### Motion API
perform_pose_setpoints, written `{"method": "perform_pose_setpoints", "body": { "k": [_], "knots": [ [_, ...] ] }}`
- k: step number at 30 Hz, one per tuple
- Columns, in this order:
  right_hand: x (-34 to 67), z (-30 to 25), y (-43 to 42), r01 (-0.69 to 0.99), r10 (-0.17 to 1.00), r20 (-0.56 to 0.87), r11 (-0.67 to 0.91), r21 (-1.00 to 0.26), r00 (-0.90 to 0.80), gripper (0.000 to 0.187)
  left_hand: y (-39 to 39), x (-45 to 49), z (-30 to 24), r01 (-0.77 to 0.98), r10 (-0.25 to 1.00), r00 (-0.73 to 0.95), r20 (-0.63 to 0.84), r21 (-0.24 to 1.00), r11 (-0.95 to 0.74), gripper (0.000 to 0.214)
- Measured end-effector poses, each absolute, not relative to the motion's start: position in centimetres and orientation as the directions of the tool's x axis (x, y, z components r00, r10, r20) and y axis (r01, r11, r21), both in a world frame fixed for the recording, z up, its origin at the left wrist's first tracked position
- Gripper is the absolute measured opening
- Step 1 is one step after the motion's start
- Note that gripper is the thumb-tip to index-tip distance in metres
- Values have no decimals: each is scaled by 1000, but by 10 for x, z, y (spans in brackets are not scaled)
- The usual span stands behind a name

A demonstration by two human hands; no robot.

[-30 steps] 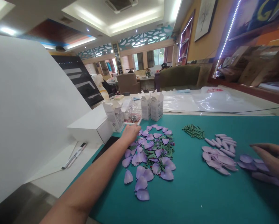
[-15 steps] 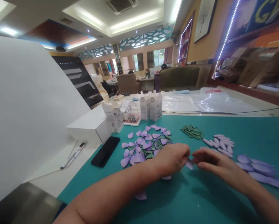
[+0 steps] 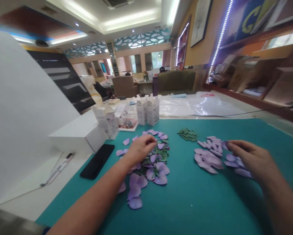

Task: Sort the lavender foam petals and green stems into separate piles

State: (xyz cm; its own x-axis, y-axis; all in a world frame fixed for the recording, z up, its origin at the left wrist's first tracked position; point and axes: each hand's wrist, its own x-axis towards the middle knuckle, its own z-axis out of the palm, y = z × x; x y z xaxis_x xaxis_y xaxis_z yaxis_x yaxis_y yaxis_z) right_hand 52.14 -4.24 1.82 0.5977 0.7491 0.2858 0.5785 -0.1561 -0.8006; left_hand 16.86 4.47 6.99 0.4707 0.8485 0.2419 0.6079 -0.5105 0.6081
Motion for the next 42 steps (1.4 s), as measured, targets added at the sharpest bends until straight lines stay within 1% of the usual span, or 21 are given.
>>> {"method": "perform_pose_setpoints", "body": {
  "k": [2,4,6,8,13,18,23,28,33,37,42],
  "knots": [
    [540,15,-44,502,636,275,-207,-840,721,35,60,149,69,659,891,386,240,604,-448,22],
    [554,11,-45,499,560,309,-223,-837,769,28,74,132,66,702,923,306,233,600,-384,30],
    [565,6,-46,517,523,327,-270,-812,787,28,85,118,63,741,952,232,202,597,-307,33],
    [573,0,-46,529,505,328,-327,-783,798,29,93,107,60,766,972,166,164,599,-232,31],
    [582,-11,-46,569,537,299,-456,-684,789,21,104,87,50,817,989,97,112,559,-144,30],
    [580,-16,-42,631,606,272,-520,-575,748,23,116,76,38,831,990,91,106,539,-134,37],
    [575,-15,-40,664,659,222,-556,-500,719,26,122,73,32,812,987,124,99,562,-158,34],
    [571,-12,-42,662,672,172,-593,-458,721,26,123,70,29,818,989,110,100,555,-147,37],
    [570,-13,-41,669,676,159,-615,-418,720,26,125,68,28,818,988,117,102,555,-154,38],
    [572,-15,-41,661,655,173,-638,-396,736,28,125,69,27,829,988,114,101,539,-151,40],
    [578,-17,-42,656,622,231,-638,-403,748,34,122,70,31,834,990,104,93,534,-138,38]
  ]
}}
